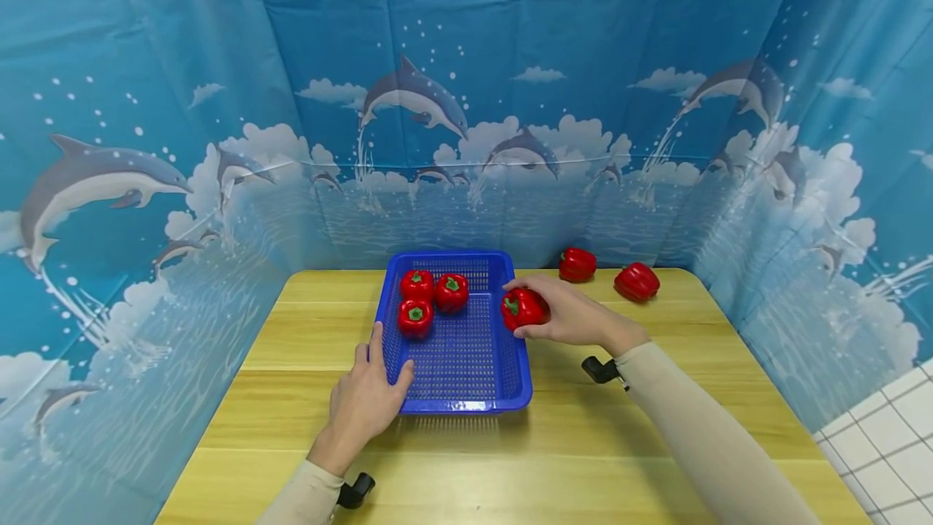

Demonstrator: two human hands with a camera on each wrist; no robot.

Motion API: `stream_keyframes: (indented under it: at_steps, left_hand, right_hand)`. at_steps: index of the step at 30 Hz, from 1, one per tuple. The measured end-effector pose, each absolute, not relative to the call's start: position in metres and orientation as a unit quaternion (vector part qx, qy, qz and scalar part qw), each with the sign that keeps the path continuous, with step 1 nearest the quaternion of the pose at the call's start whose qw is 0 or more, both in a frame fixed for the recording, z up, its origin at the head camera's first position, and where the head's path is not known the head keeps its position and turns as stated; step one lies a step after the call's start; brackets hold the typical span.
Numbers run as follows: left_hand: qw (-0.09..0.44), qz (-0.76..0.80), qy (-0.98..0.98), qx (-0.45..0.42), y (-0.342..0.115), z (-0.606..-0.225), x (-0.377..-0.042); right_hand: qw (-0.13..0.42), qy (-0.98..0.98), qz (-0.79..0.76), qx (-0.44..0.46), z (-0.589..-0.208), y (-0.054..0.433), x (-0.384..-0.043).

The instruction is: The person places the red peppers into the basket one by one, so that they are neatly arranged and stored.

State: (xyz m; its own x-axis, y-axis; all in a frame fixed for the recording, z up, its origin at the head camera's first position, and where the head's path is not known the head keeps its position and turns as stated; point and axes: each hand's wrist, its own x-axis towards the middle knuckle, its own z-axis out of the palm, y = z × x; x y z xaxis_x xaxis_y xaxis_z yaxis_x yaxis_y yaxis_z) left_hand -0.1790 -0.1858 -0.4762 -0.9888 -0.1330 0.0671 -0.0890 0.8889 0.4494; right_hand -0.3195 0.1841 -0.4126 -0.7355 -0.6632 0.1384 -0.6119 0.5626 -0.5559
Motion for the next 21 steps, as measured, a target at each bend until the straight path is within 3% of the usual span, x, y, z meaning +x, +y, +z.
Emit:
stream_keyframes:
  at_steps: [21]
  left_hand:
    - [0.053,-0.222,-0.972,0.054,-0.185,-0.478,-0.179]
  right_hand:
    - [0.051,0.873,-0.298,-0.383,-0.403,0.149,-0.328]
